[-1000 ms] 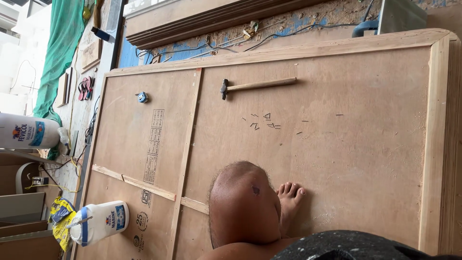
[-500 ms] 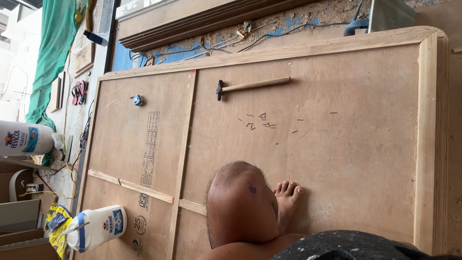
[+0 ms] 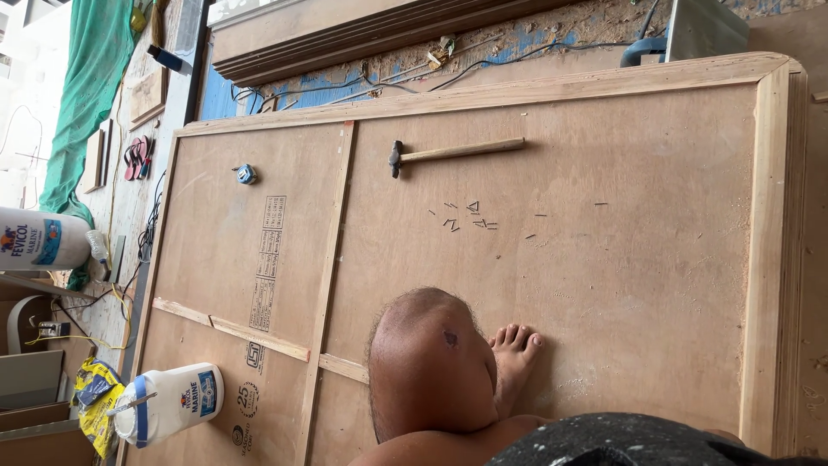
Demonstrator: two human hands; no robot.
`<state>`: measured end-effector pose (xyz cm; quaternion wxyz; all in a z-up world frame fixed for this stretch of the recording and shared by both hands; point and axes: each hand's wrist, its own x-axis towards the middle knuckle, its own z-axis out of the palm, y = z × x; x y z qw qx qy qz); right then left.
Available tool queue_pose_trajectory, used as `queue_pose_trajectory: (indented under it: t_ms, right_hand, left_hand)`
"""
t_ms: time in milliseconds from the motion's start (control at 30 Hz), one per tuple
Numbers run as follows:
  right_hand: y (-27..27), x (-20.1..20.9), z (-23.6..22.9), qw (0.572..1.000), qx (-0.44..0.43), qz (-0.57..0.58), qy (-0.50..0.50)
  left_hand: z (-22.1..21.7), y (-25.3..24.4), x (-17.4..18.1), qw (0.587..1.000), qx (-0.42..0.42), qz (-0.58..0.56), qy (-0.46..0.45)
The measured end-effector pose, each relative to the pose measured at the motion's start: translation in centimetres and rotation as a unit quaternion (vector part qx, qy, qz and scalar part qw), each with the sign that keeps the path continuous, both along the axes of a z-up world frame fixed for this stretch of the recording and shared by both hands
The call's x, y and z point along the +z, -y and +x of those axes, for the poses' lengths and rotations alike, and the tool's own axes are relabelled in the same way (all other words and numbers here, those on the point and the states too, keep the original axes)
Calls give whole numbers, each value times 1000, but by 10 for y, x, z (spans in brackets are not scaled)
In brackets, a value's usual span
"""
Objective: Nailing wooden strips onto a large plywood board to create a framework.
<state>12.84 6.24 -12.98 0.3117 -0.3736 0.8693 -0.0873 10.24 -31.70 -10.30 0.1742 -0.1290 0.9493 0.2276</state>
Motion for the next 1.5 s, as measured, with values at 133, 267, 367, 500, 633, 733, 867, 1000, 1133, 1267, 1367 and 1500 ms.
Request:
queue_pose_trajectory:
  t_ms: [133, 267, 367, 500, 633, 733, 867, 1000, 1133, 1267, 1367, 1500]
  right_hand:
    - [100, 20, -68, 999, 35, 15, -6]
    - [160, 49, -100, 997, 66, 30, -13]
    - [189, 72, -113, 995, 81, 47, -14]
    - [151, 104, -98, 990, 25, 136, 14]
    - [80, 144, -42, 964, -77, 238, 87]
    - [57, 167, -11, 946, -113, 273, 134]
    - [30, 164, 34, 942, -193, 241, 131]
    - [17, 151, 83, 937, -236, 220, 131]
    - [10, 126, 121, 922, -317, 205, 86]
    - [19, 104, 148, 897, -393, 182, 83]
    - [28, 96, 160, 872, -454, 153, 101]
    - [26, 61, 191, 831, -556, -10, 17]
  left_hand:
    - [3, 1, -7, 1000, 6, 2, -11]
    - [7, 7, -22, 999, -12, -11, -34]
    - [-13, 0, 18, 1000, -21, 18, -14]
    - [-91, -107, 83, 927, -271, 204, -161]
    - [-146, -257, 138, 714, -474, 438, -270]
    - [-190, -251, 108, 743, -347, 524, -229]
    - [-185, -234, 69, 798, -258, 529, -131]
    - [-159, -237, 14, 853, -276, 418, -147]
    - [-137, -242, -21, 850, -291, 392, -199]
    - [-126, -247, -24, 849, -319, 367, -207]
    - [-118, -246, -28, 856, -307, 350, -226]
    - [-114, -251, -30, 860, -281, 345, -250]
